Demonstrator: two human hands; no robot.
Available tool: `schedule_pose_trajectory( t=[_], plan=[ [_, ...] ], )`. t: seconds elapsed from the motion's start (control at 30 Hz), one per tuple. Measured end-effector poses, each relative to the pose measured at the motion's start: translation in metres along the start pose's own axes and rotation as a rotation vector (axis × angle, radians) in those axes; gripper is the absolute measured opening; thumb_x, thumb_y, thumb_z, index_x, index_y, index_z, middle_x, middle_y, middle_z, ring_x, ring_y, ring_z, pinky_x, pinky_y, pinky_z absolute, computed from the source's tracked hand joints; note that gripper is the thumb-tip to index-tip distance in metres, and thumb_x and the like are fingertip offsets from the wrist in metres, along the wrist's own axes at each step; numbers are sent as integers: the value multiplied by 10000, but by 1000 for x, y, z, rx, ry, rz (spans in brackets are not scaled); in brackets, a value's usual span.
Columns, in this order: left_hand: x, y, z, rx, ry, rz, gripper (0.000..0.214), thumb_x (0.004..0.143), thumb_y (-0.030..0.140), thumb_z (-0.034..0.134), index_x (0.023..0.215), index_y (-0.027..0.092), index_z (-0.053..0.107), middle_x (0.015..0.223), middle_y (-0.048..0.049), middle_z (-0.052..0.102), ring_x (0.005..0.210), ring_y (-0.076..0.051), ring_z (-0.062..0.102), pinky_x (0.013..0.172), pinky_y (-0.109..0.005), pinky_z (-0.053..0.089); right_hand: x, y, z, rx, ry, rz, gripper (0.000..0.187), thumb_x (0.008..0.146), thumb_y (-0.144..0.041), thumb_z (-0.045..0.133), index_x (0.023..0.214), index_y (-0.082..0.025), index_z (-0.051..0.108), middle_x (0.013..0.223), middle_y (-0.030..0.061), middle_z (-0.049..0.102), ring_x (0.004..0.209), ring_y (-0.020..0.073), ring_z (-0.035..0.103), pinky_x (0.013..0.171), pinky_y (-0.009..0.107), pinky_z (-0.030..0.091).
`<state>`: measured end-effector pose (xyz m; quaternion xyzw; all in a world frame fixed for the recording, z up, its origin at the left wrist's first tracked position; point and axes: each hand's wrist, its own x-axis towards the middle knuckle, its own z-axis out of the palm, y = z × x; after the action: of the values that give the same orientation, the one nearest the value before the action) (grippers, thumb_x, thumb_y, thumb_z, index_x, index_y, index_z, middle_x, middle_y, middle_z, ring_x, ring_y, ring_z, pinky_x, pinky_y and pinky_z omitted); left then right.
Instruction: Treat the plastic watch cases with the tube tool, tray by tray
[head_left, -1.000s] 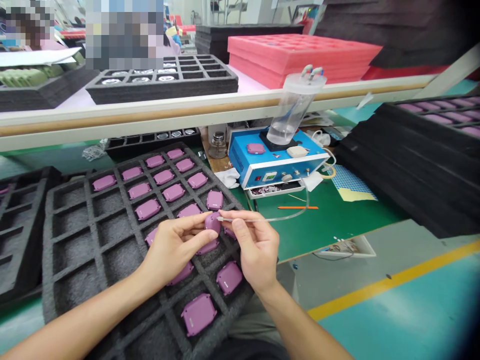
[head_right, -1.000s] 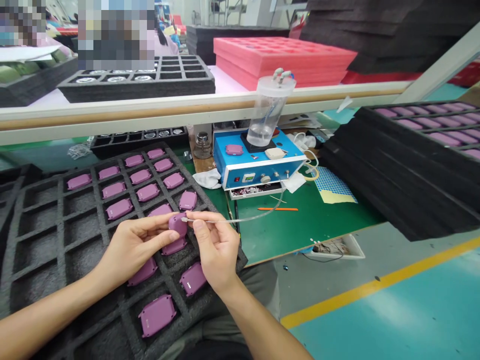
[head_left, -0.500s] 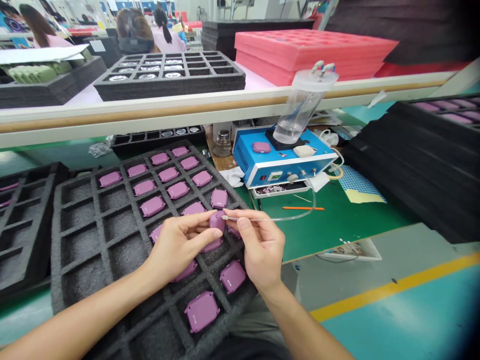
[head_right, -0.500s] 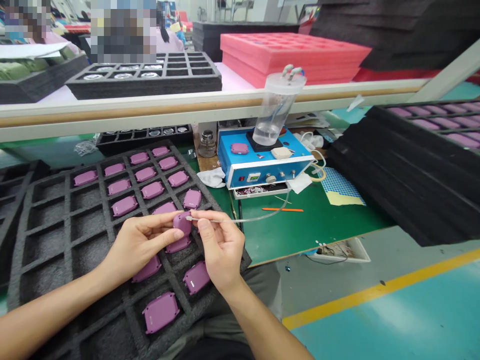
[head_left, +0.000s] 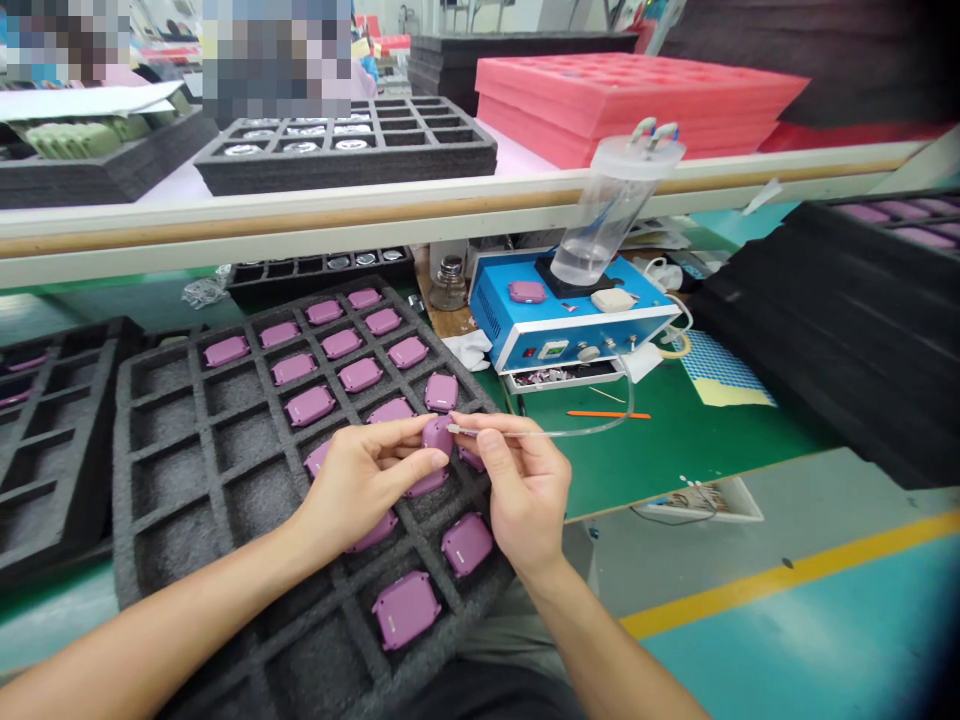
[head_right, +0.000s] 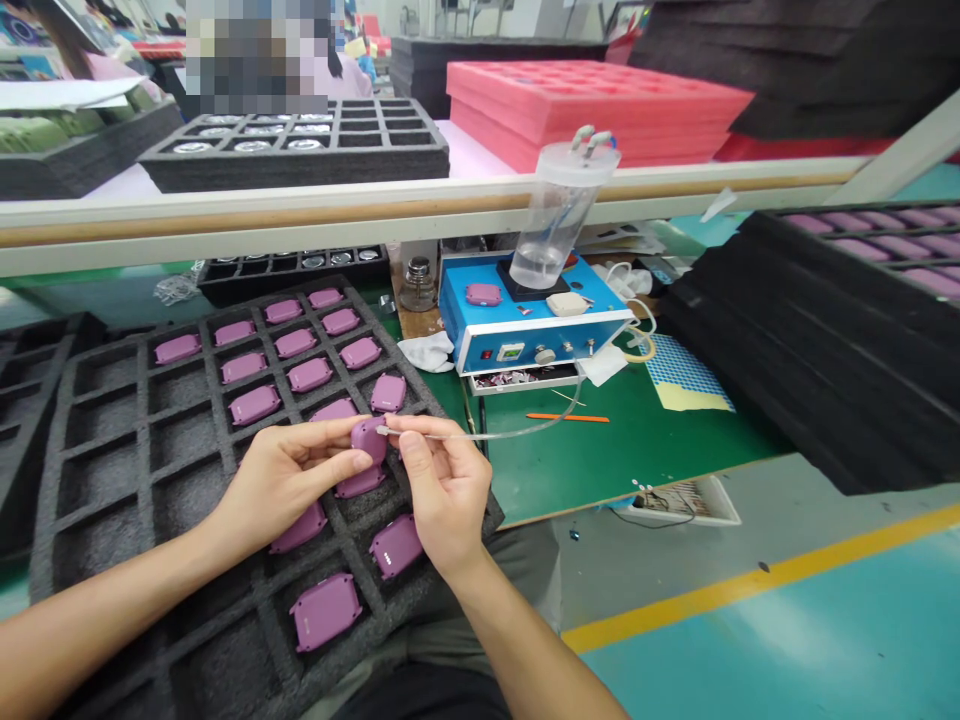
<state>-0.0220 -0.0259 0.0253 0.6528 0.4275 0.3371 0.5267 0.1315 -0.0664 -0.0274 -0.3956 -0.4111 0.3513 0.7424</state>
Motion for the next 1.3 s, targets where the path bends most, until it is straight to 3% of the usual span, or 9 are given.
schedule_pose_trajectory(
  t=[0.13, 0.23, 0.37, 0.5, 0.63, 0.8, 0.93, 1.17, 1.3],
  plan=[
    [2, 4, -1, 120, 32, 44, 302, 888, 220, 719, 1170, 141, 791, 1085, -71, 821, 917, -240, 778, 848, -354, 640, -6, -6, -2, 9, 48, -7, 96, 959, -269, 703, 991, -193, 753, 989, 45, 806, 882, 171, 788, 825, 318, 677],
    [-18, 20, -23, 286, 40, 61, 334, 937, 174, 640, 1261, 132, 711, 1013, -61, 801, 886, -196, 741, 792, -294, 587, -9, -6, 0, 45, 146, -22, 92, 918, -242, 735, 939, -153, 737, 916, 58, 798, 840, 184, 794, 770, 317, 675],
    [-88, 56, -45, 640, -145, -7, 254, 1005, 174, 554, 1247, 169, 632, 977, -34, 750, 872, -171, 692, 770, -277, 515, -9, -6, 3, 45, 168, -13, 111, 849, -237, 774, 886, -140, 734, 846, 57, 791, 770, 186, 792, 703, 303, 670],
    [-157, 56, -32, 871, -313, -120, 225, 1057, 190, 458, 1166, 191, 655, 958, -54, 728, 858, -187, 661, 779, -309, 488, -10, -10, 3, 20, 171, 10, 107, 809, -250, 777, 855, -160, 746, 810, 46, 783, 725, 180, 782, 683, 307, 667],
    [-187, 23, -11, 1094, -130, 38, 274, 1042, 189, 494, 1255, 211, 665, 1138, -95, 723, 931, -215, 647, 833, -354, 487, -15, -14, 5, -23, 198, 54, 94, 752, -267, 781, 813, -198, 764, 784, 48, 762, 685, 194, 756, 698, 374, 669],
    [-203, 6, -14, 1190, 68, 218, 366, 968, 277, 606, 1324, 208, 655, 1276, -164, 699, 984, -294, 646, 825, -434, 516, -18, -17, 9, -111, 251, 127, 153, 634, -367, 815, 709, -258, 739, 758, 67, 710, 637, 256, 687, 928, 682, 603],
    [-169, 13, -68, 1115, 246, 295, 324, 1001, 274, 552, 1267, 179, 711, 1245, -156, 742, 1111, -301, 664, 968, -447, 481, -18, -19, 12, -149, 240, 169, 254, 581, -470, 850, 673, -271, 721, 762, 81, 687, 636, 278, 668, 1009, 775, 518],
    [-13, -3, -215, 1040, 453, -89, 269, 976, 164, 615, 1205, 113, 747, 1307, -146, 719, 1278, -259, 612, 1149, -376, 422, -17, -10, 8, -182, 261, 164, 214, 547, -446, 811, 640, -284, 706, 732, 72, 673, 624, 302, 670, 1037, 814, 481],
    [-14, -15, -269, 1011, 630, -252, 311, 996, 312, 658, 1255, 142, 675, 1310, -131, 669, 1181, -266, 656, 1031, -484, 543, -9, 2, 0, -219, 254, 155, 220, 489, -480, 777, 580, -302, 685, 686, 72, 644, 595, 331, 670, 1002, 836, 486]
  ],
)
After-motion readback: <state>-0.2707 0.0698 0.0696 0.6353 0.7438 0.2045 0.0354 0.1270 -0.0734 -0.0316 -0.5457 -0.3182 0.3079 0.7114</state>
